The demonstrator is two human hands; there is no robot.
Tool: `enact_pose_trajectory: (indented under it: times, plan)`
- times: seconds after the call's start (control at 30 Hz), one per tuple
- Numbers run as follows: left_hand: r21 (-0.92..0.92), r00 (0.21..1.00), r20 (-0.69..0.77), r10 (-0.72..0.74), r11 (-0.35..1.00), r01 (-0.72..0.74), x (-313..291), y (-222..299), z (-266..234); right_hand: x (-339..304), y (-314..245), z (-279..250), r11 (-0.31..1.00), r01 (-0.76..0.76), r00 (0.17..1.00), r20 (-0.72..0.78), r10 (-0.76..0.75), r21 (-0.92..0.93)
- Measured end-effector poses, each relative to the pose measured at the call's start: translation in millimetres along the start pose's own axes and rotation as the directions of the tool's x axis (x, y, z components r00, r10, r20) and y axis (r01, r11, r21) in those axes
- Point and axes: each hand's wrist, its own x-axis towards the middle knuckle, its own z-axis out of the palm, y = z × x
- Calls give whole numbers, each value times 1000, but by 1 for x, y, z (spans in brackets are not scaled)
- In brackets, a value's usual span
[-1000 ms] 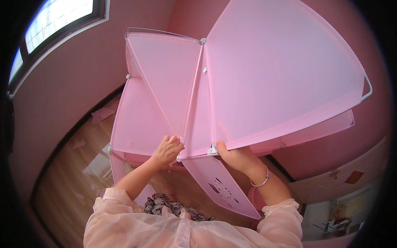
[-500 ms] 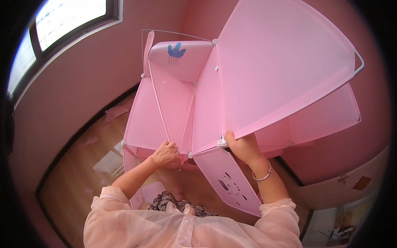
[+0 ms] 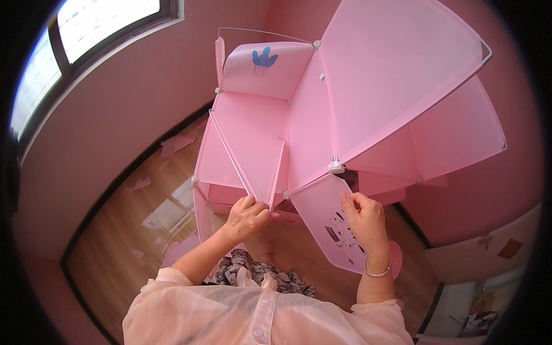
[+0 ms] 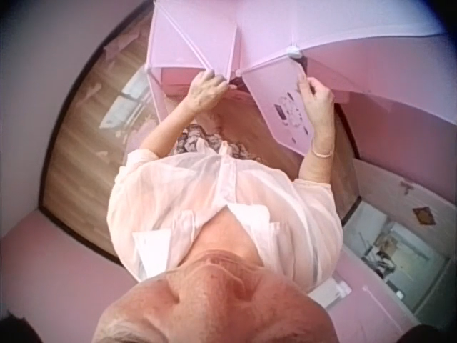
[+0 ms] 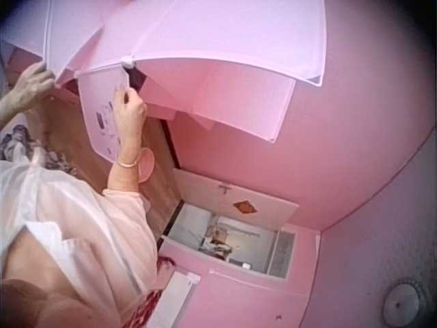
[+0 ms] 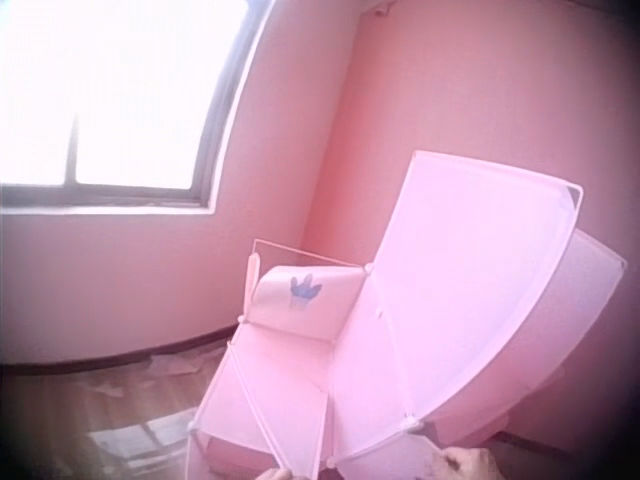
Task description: The person assembles a pink plastic storage organizer by connecting panels using white joint pieces, handling the large panels by hand and reaching inside the compartments to secure the structure.
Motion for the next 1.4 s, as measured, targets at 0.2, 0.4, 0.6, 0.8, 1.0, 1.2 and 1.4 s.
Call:
enact_pose_trajectory:
  times: [0.2,0.4,0.6,0.8,1.0,1.2,1.4]
  plan:
    - [-177,998,46,35,984,-26,-33,57,-13,-31,43,133,369,-632,717,694,-54,682]
    - [-468,944,294,149,884,6,-81,77,-27,-73,58,208,188,-503,864,493,103,843]
    - [-630,414,341,-844,122,767,-146,81,-33,-130,79,190,306,-466,880,470,63,830]
    - [-709,146,682,-716,-599,373,-166,83,-20,-222,108,184,584,-273,940,342,-8,764]
    - [-663,-110,736,-668,-744,82,-162,134,-8,-307,117,186,682,-142,965,255,-68,717]
    - [-157,988,141,58,-984,80,-222,112,14,-361,86,192,892,43,962,223,-159,450]
    - [-380,663,745,-78,-866,325,-184,166,-86,-397,79,196,991,131,951,-286,-120,22]
